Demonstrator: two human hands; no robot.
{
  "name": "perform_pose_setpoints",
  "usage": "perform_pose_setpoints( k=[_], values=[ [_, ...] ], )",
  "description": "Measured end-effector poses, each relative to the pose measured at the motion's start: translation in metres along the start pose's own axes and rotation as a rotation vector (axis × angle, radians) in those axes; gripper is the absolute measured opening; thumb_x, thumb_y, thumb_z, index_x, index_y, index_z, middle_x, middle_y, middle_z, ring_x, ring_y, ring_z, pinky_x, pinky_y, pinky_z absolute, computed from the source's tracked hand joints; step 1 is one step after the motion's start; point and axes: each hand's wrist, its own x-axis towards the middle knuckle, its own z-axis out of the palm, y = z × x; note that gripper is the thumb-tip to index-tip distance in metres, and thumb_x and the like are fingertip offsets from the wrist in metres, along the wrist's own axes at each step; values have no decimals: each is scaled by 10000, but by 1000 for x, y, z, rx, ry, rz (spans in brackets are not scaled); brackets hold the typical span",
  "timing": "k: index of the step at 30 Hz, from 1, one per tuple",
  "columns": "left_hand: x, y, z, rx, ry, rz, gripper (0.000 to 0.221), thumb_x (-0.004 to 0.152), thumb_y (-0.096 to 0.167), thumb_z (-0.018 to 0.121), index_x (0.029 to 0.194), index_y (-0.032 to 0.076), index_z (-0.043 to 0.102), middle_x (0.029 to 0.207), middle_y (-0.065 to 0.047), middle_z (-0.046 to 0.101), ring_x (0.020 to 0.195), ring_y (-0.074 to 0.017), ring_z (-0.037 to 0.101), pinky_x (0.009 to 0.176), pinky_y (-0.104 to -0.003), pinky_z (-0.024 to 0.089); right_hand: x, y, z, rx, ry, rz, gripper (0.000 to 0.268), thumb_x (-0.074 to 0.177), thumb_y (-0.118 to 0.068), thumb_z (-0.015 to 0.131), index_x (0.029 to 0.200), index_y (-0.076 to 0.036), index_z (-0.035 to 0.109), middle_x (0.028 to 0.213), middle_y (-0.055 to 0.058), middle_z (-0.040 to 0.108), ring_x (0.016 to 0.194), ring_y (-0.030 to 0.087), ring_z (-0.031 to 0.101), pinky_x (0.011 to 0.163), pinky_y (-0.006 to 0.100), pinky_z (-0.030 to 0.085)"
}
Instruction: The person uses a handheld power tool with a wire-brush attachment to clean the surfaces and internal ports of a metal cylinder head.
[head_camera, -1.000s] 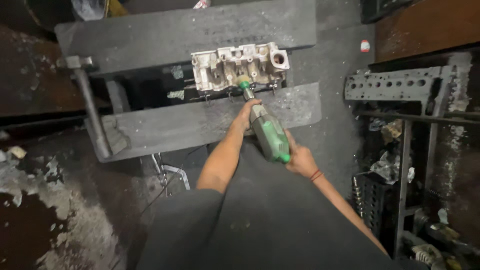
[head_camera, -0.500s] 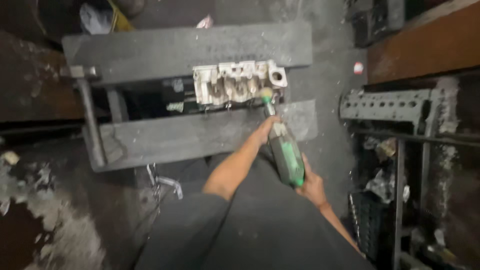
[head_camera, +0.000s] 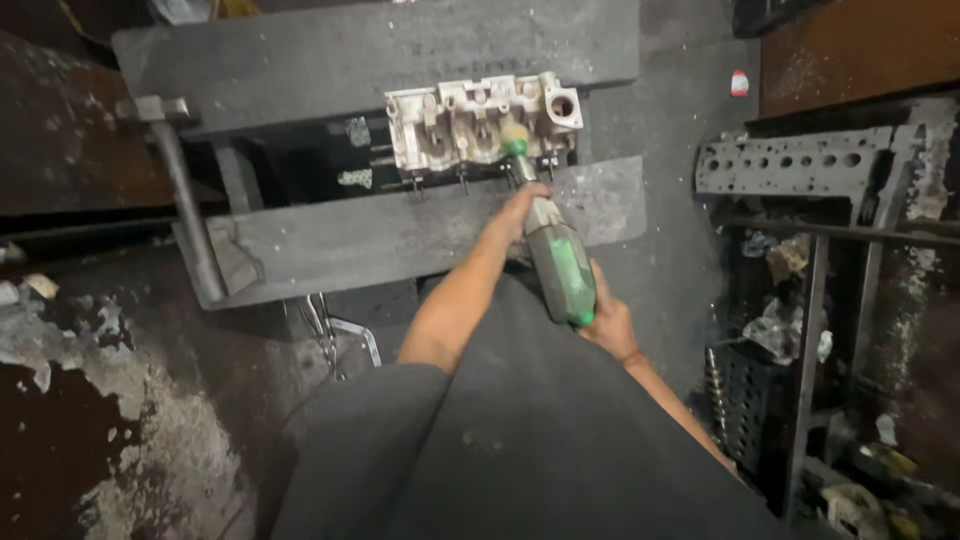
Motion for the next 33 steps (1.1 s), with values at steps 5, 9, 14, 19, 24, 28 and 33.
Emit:
perform_pose_setpoints(
  k=[5,9,14,19,24,28,33],
  values=[
    [2,-16,28,33,36,-24,302,773,343,680,942,92,681,788,-104,700,684,-275,689,649,-453,600,-16,13,-8,-59,124,-136,1050,710,-56,839,1607,-155,302,1108,248,714,947,446,704,781,481,567],
    [-38,-15,11,28,52,17,285,786,363,702,959,144,646,802,-83,676,706,-266,673,657,-458,585,-13,8,-1,-33,137,-345,1214,491,-60,884,1549,-137,294,1183,283,690,956,464,690,768,476,569],
    [-57,21,-12,100,173,-68,328,751,396,671,943,132,655,769,-79,680,661,-270,663,604,-483,562,1,-2,30,152,-27,-105,1171,623,11,795,1643,-202,260,1106,235,723,926,389,741,819,419,590],
    [-25,11,-47,99,96,180,327,779,307,676,1012,78,706,845,-120,734,758,-264,723,733,-410,602,38,22,51,167,75,-264,1095,651,60,723,1627,-129,264,1043,221,732,790,375,723,731,406,586],
    [-52,-21,-69,127,155,77,289,808,295,683,1001,80,664,835,-115,714,724,-264,710,715,-425,602,-5,27,73,225,9,-222,1121,616,40,715,1613,-105,222,1007,199,745,699,343,748,658,416,596],
    [-51,28,-50,150,172,-75,306,786,341,643,958,88,650,772,-116,704,652,-279,694,645,-458,596,-3,7,77,178,96,-389,1128,592,45,720,1606,-133,260,1035,248,724,769,406,716,696,454,578],
    [-54,13,-57,141,135,20,315,809,334,678,998,84,644,797,-109,699,678,-272,691,664,-456,590,-5,-6,69,134,67,-168,1121,636,31,749,1617,-213,262,908,224,709,830,448,704,701,497,549]
  ],
)
